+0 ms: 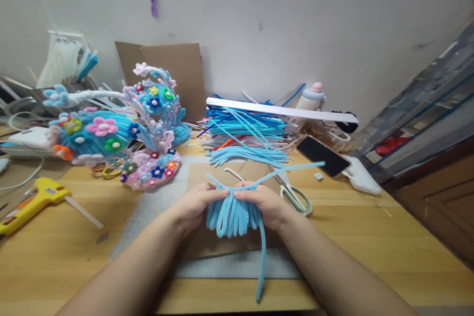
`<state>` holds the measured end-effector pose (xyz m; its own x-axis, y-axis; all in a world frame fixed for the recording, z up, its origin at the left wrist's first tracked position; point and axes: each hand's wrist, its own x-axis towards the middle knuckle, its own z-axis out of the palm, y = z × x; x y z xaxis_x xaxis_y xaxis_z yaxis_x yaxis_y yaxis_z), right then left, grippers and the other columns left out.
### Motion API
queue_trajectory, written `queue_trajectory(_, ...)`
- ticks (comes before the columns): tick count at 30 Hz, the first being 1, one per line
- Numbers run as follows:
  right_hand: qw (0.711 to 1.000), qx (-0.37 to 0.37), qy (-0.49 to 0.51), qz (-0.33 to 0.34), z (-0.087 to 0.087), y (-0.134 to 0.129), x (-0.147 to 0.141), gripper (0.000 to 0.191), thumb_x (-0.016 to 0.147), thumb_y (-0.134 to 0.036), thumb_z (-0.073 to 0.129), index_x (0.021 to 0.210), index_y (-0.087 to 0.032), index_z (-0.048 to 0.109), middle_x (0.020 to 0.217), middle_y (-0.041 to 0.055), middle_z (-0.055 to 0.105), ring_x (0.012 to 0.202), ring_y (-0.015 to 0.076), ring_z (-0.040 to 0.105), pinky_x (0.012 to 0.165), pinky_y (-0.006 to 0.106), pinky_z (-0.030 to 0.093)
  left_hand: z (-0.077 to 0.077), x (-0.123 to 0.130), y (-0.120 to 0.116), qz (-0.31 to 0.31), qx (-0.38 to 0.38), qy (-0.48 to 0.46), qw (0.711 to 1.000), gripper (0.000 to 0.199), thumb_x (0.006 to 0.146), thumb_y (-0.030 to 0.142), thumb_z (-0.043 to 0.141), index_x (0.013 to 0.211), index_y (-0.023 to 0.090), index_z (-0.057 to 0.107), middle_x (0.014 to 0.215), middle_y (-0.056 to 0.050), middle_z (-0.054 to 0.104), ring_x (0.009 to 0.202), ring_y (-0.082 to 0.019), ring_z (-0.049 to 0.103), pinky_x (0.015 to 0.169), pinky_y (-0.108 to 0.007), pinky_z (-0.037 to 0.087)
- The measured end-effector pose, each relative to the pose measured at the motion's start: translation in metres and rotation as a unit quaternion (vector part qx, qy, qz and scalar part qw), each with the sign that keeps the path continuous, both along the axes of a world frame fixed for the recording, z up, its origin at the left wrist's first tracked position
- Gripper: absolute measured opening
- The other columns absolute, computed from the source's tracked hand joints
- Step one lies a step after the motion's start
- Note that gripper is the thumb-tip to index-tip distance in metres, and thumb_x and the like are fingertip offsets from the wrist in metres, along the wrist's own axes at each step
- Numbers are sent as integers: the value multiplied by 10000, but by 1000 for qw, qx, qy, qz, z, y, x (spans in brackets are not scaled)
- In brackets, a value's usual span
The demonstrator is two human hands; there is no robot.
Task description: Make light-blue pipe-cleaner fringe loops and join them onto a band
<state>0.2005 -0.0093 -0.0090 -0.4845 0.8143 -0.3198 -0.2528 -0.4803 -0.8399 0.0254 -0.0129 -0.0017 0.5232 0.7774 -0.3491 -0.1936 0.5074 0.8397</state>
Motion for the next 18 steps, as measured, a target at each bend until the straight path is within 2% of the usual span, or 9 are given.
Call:
queue_trajectory(7, 1000, 23, -11, -11, 4, -3, -1, 278, 566, -268, 766, 723, -134, 581, 587, -17, 610, 501, 100, 549, 492, 210, 403, 0, -1, -3, -16, -1, 7, 1000, 218, 633, 295, 716, 726, 112, 639, 680, -45, 649, 611, -153, 593, 605, -258, 437)
queue_trajectory(13, 999, 33, -32, 12, -1, -2, -3, 335, 570, -332, 763, 789, -145, 592, 668, 4, 648, 590, 144, 599, 582, 259, 435, 3, 3, -2, 50, 124, 146, 980, 305, 588, 353, 728, 727, 147, 551, 516, 46, 536, 487, -98, 493, 484, -206, 340)
queue_trajectory(18, 997, 45, -64, -3, -7, 0, -3, 258, 589, -315, 749, 674, -123, 600, 560, -21, 596, 497, 97, 537, 499, 212, 397, 5, 4, -3, 37, 141, 153, 977, 278, 586, 315, 716, 716, 147, 538, 551, 51, 522, 493, -78, 460, 473, -189, 313)
